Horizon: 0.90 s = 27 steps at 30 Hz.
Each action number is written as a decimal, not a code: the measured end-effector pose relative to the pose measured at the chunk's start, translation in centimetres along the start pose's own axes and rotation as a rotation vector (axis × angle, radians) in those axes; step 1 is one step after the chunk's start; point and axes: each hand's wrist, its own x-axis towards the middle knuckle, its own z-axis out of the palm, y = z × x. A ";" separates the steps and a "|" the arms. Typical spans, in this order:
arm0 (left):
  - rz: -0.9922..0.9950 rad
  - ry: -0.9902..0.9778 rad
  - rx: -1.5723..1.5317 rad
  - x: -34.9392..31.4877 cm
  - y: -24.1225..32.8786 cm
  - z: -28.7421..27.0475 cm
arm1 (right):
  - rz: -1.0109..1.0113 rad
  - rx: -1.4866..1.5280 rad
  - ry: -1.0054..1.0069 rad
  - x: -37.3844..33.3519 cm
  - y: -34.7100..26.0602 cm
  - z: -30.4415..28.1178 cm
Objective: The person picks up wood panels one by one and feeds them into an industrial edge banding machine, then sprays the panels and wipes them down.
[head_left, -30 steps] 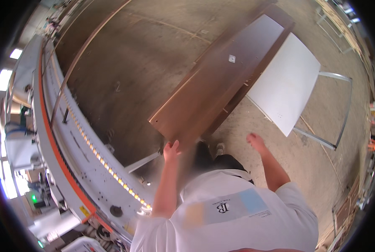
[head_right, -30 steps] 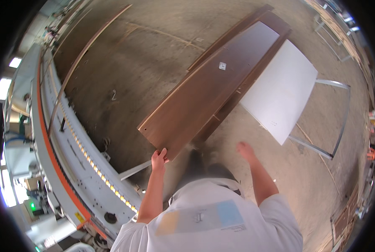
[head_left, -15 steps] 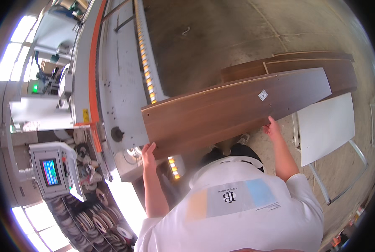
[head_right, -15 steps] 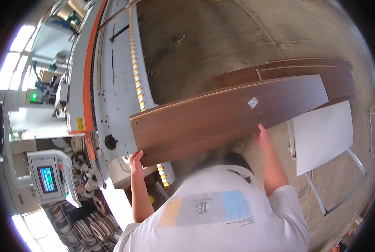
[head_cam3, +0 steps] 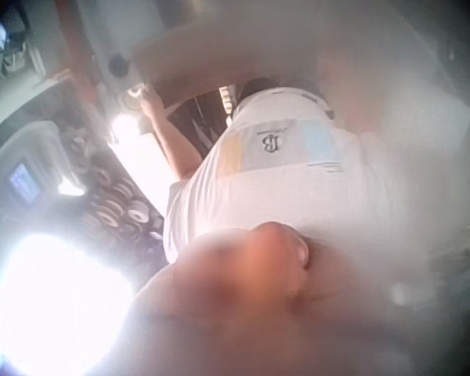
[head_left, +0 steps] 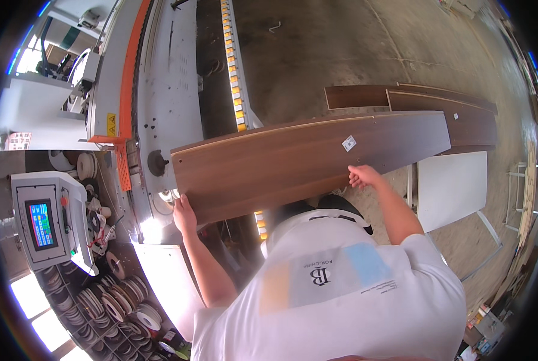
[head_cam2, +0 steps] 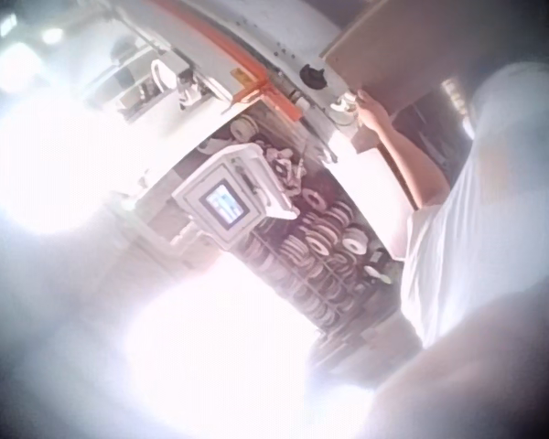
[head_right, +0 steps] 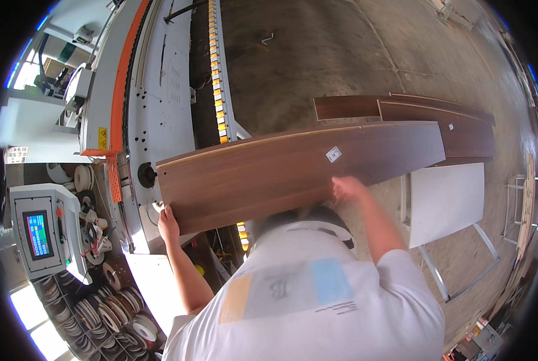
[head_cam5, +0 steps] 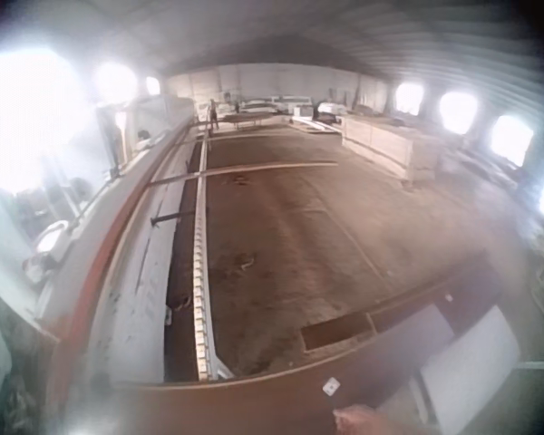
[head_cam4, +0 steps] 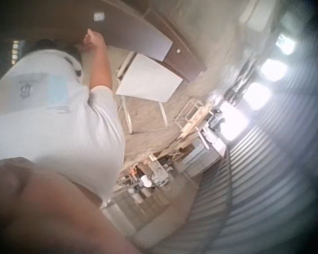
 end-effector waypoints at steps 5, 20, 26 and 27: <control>0.064 -0.070 -0.040 0.4 0.6 -1.1 | -0.485 0.363 0.680 6.6 -7.9 -6.8; 0.356 0.025 -0.202 9.3 7.6 -0.2 | -0.579 -0.182 0.390 -0.4 2.0 -1.6; 0.187 -0.027 -0.240 2.7 4.7 -1.0 | -0.369 0.077 0.516 0.8 14.9 -5.4; 0.154 -0.014 -0.205 -0.1 4.8 -2.0 | -0.309 0.116 0.499 0.5 16.1 -6.6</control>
